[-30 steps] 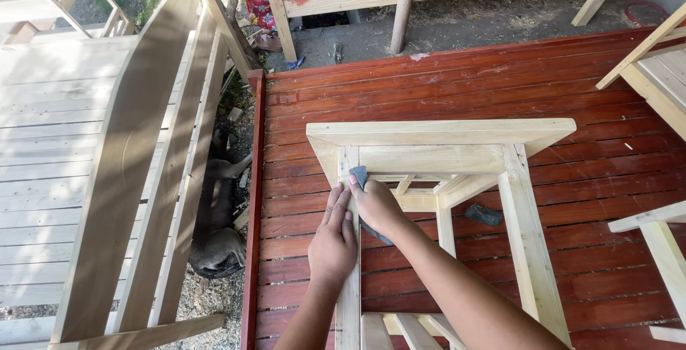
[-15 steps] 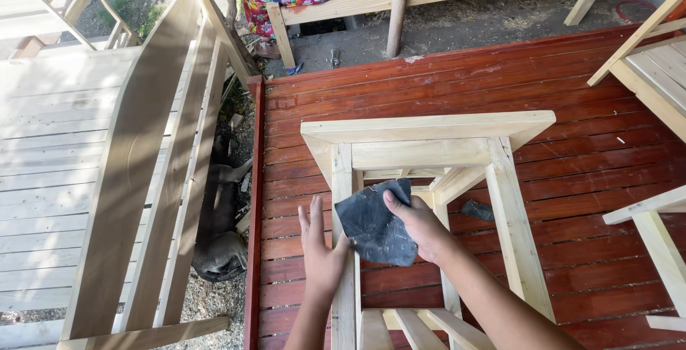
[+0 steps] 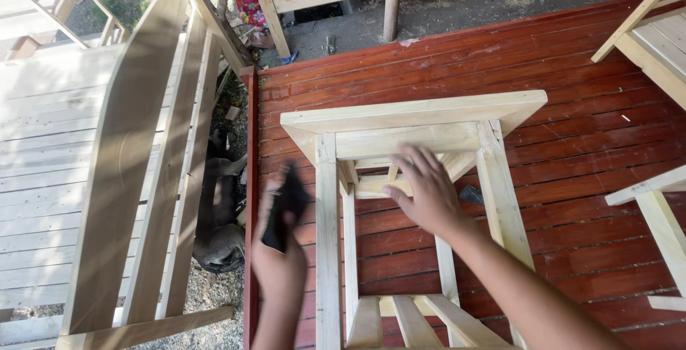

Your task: The person sands a wooden stool frame with sandpaper, smoothing the top and side surfaces. The stool is positioned on a reddish wooden deck, and the person uses both hands to hold and rub the sandpaper against the wood.

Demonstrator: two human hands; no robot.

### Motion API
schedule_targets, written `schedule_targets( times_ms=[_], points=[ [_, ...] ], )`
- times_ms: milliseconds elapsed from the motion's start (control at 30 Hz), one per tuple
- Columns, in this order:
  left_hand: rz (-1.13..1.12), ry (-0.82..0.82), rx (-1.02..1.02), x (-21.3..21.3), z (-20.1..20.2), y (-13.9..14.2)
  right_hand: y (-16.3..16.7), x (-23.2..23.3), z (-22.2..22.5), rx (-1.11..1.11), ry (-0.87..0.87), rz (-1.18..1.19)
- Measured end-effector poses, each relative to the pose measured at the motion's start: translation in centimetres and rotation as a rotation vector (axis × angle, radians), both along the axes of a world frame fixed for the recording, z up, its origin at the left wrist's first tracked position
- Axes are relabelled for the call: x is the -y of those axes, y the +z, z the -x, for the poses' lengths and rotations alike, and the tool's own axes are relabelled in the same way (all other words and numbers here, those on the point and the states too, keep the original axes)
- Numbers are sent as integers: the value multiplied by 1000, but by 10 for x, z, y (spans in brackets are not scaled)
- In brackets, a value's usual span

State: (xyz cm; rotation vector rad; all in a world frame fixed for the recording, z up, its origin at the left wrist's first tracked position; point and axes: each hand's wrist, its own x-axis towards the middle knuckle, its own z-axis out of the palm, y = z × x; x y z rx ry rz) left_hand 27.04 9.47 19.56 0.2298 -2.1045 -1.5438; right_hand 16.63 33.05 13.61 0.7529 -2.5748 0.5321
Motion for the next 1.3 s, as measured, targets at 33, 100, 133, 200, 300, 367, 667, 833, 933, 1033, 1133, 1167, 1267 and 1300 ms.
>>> schedule_targets(
  times_ms=[33,100,133,200,300,367,667,833,933,1033,1133,1167,1267,1300],
  points=[
    [402,138,-61,9,5,3,4,-2,7,36,-6,-104],
    [926,117,-26,20,14,-5,10,-3,19,93,-18,-307],
    [1038,-41,73,20,18,-16,12,-3,22,165,-39,-404],
    [1093,-240,215,12,25,-45,12,0,23,315,-76,-596],
    [1036,-293,284,-2,42,-75,10,7,19,312,-71,-478],
    [1115,-259,267,-9,64,-78,9,10,15,318,-95,-510],
    [1503,-390,650,-38,24,-75,21,19,17,417,-151,-615],
    [1498,-298,564,-46,56,-83,20,18,15,458,-168,-616],
    [1572,-209,588,-51,68,-75,16,15,13,401,-157,-579],
    [1395,-321,774,-56,34,-72,13,13,14,336,-144,-512],
    [1550,-305,731,-59,1,-82,11,12,15,368,-158,-490],
    [1505,-313,758,-59,2,-88,11,12,14,378,-159,-498],
    [1537,-225,642,-55,46,-105,12,12,13,355,-166,-494],
    [1511,-196,613,-54,64,-109,13,12,12,344,-168,-488]
  ],
)
